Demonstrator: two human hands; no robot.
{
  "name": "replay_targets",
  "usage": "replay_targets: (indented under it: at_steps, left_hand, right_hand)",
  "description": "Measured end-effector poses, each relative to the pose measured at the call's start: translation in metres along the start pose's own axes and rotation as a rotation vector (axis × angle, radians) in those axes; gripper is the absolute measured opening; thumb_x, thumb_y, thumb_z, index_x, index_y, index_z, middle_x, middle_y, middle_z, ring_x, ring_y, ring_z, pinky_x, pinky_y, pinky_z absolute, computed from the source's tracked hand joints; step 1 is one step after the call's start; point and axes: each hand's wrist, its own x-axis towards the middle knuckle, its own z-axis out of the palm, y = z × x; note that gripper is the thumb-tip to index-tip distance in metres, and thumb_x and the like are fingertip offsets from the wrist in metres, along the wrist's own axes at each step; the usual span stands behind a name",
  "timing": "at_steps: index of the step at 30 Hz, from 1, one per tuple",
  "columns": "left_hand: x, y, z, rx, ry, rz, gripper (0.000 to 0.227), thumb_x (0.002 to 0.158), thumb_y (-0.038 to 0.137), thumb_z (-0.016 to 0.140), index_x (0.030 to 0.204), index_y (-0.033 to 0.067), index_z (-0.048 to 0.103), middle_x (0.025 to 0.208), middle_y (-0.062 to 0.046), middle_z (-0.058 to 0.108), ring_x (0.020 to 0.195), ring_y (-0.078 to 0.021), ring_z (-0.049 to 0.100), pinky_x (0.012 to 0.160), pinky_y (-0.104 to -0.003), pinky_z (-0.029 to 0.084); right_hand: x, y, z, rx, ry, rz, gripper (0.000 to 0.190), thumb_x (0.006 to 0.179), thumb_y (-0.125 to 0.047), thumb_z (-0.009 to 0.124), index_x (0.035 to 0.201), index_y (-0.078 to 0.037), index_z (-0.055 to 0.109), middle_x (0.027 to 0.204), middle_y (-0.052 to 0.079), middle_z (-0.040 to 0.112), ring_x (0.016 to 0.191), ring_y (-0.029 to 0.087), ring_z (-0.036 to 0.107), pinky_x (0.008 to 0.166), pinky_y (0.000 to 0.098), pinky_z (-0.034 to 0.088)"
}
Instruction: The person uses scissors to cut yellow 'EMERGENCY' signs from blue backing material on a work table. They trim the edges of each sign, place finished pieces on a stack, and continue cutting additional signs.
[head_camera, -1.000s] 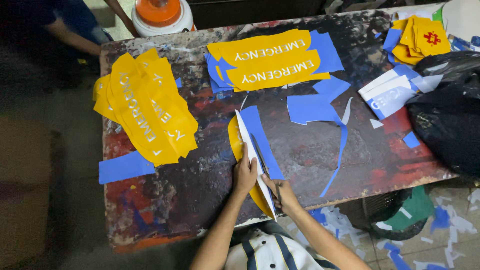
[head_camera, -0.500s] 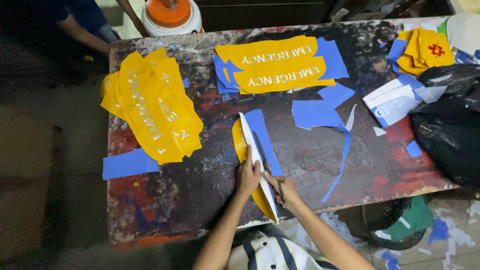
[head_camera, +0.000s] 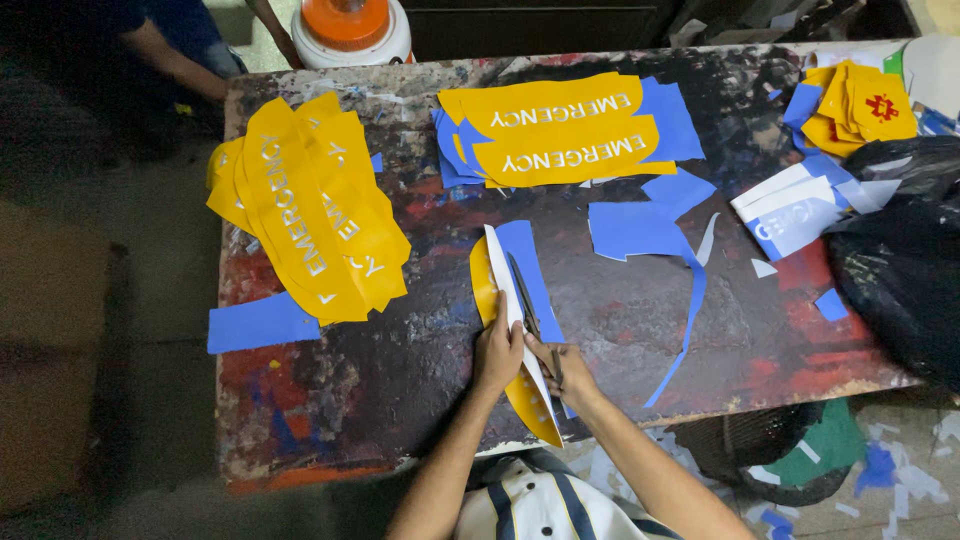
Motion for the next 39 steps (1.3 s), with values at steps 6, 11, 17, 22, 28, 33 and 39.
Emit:
replay_targets:
  at_steps: [6, 11, 17, 22, 28, 33, 39]
  left_hand:
    - [-0.001, -0.001, 0.0, -0.002, -0.009, 0.012, 0.065, 0.098, 0.015, 0.057, 0.156, 0.0021, 0.033, 0.103, -0.029, 0.071, 0.087, -0.0402, 0.074, 0.072, -0.045, 0.059]
    - [-0.001, -0.004, 0.002, -0.004, -0.011, -0.021, 0.066, 0.096, 0.015, 0.058, 0.156, 0.0037, 0.035, 0.103, -0.028, 0.072, 0.086, -0.04, 0.074, 0.072, -0.045, 0.059]
    - [-0.001, -0.006, 0.004, 0.02, -0.001, -0.014, 0.065, 0.096, 0.017, 0.059, 0.156, 0.0035, 0.036, 0.103, -0.029, 0.072, 0.088, -0.0417, 0.073, 0.073, -0.047, 0.058]
    - [0.0, -0.007, 0.005, 0.032, 0.007, 0.005, 0.063, 0.097, 0.017, 0.058, 0.155, 0.0035, 0.038, 0.104, -0.028, 0.072, 0.092, -0.0425, 0.073, 0.073, -0.048, 0.058]
    - [0.0, -0.004, 0.004, 0.037, 0.002, -0.015, 0.063, 0.096, 0.017, 0.058, 0.155, 0.0034, 0.038, 0.106, -0.028, 0.072, 0.092, -0.0427, 0.073, 0.074, -0.047, 0.058]
    - [-0.001, -0.002, 0.003, 0.022, 0.001, -0.026, 0.063, 0.096, 0.017, 0.058, 0.154, 0.0025, 0.039, 0.114, -0.03, 0.07, 0.097, -0.0436, 0.072, 0.079, -0.047, 0.058]
    - [-0.001, -0.005, 0.002, 0.008, 0.023, 0.076, 0.059, 0.098, 0.015, 0.057, 0.153, -0.0003, 0.039, 0.121, -0.031, 0.067, 0.103, -0.0432, 0.071, 0.082, -0.047, 0.058]
  right_hand:
    - [0.007, 0.001, -0.001, 0.005, 0.043, 0.0, 0.049, 0.091, -0.045, 0.075, 0.062, -0.01, 0.056, 0.049, -0.002, 0.045, 0.035, 0.009, 0.037, 0.033, 0.0273, 0.021]
    - [0.032, -0.004, 0.001, 0.098, 0.017, -0.034, 0.052, 0.09, -0.048, 0.075, 0.062, -0.013, 0.048, 0.05, -0.005, 0.04, 0.035, 0.008, 0.033, 0.033, 0.0262, 0.021]
    - [0.04, -0.006, 0.004, 0.112, 0.021, -0.028, 0.051, 0.09, -0.047, 0.075, 0.061, -0.013, 0.05, 0.049, -0.004, 0.04, 0.035, 0.008, 0.032, 0.034, 0.0267, 0.021]
    - [0.04, -0.004, 0.004, 0.106, 0.004, -0.024, 0.052, 0.09, -0.045, 0.076, 0.059, -0.014, 0.048, 0.05, -0.005, 0.04, 0.036, 0.007, 0.032, 0.034, 0.0263, 0.02]
    - [0.039, -0.009, 0.005, 0.117, -0.004, -0.032, 0.05, 0.089, -0.046, 0.077, 0.06, -0.013, 0.051, 0.05, -0.004, 0.041, 0.035, 0.008, 0.033, 0.033, 0.0261, 0.021]
    - [0.05, -0.025, 0.007, 0.151, -0.025, -0.052, 0.048, 0.088, -0.048, 0.074, 0.064, -0.014, 0.052, 0.05, -0.004, 0.04, 0.034, 0.008, 0.032, 0.032, 0.0259, 0.021]
    - [0.062, -0.028, 0.002, 0.132, -0.054, -0.026, 0.049, 0.089, -0.048, 0.075, 0.065, -0.013, 0.05, 0.051, -0.003, 0.043, 0.035, 0.008, 0.035, 0.033, 0.0254, 0.024]
